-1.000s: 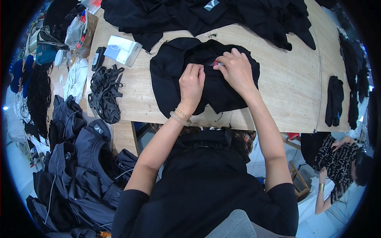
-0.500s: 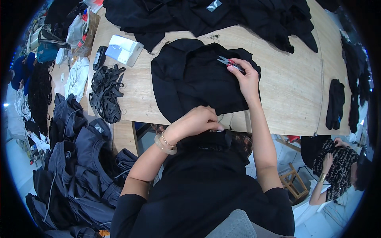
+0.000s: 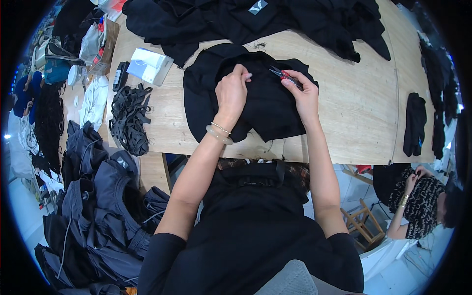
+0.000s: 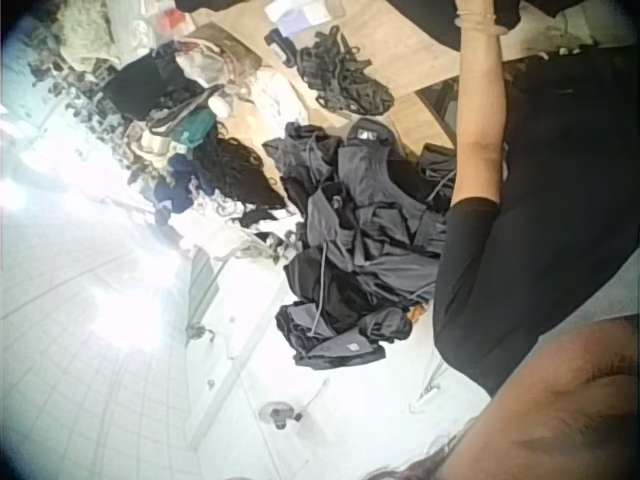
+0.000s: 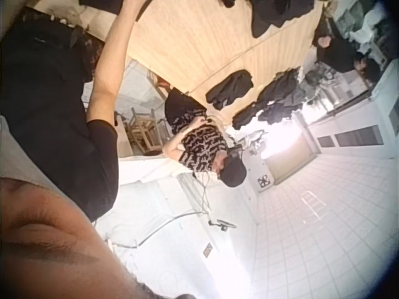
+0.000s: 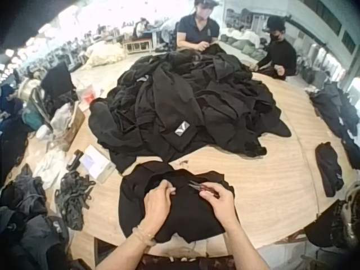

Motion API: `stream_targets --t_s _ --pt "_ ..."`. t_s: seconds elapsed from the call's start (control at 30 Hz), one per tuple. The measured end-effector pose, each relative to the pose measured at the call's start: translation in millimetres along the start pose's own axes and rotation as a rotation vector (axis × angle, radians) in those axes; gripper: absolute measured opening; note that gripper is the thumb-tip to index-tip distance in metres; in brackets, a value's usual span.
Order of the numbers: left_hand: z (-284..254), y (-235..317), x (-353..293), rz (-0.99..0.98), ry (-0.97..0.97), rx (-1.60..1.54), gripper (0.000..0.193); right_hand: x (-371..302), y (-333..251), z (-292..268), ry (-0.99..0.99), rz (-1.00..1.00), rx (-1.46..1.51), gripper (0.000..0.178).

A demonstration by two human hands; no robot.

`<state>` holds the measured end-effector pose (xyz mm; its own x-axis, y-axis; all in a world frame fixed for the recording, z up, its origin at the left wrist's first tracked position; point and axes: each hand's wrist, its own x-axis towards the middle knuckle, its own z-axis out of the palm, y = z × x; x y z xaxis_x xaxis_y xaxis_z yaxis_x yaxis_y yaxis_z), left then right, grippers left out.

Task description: The person uses small scissors to trim loose threads and fabric edges from black garments. They handle the items one at a time, picking them up from a pile, cutting specific areas, and placing them back on the table.

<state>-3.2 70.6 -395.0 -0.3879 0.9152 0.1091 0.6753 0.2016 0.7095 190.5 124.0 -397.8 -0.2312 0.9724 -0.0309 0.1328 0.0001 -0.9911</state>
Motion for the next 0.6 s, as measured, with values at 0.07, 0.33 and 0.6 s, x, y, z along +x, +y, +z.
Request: stream_targets --t_s 0.07,0.33,0.6 --pt "-11 3 3 -0.044 -0.023 -0.069 0.013 0 0 0 -0.008 0.005 0.020 0.024" --pt "-27 -16 -4 0.300 -0.188 0.025 0.011 2 -12 -1 -0.045 0.011 0.044 0.026" --pt "-60 6 3 -0.151 -0.506 -0.553 0.019 -4 -43 -4 -0.128 -0.213 -0.223 0.020"
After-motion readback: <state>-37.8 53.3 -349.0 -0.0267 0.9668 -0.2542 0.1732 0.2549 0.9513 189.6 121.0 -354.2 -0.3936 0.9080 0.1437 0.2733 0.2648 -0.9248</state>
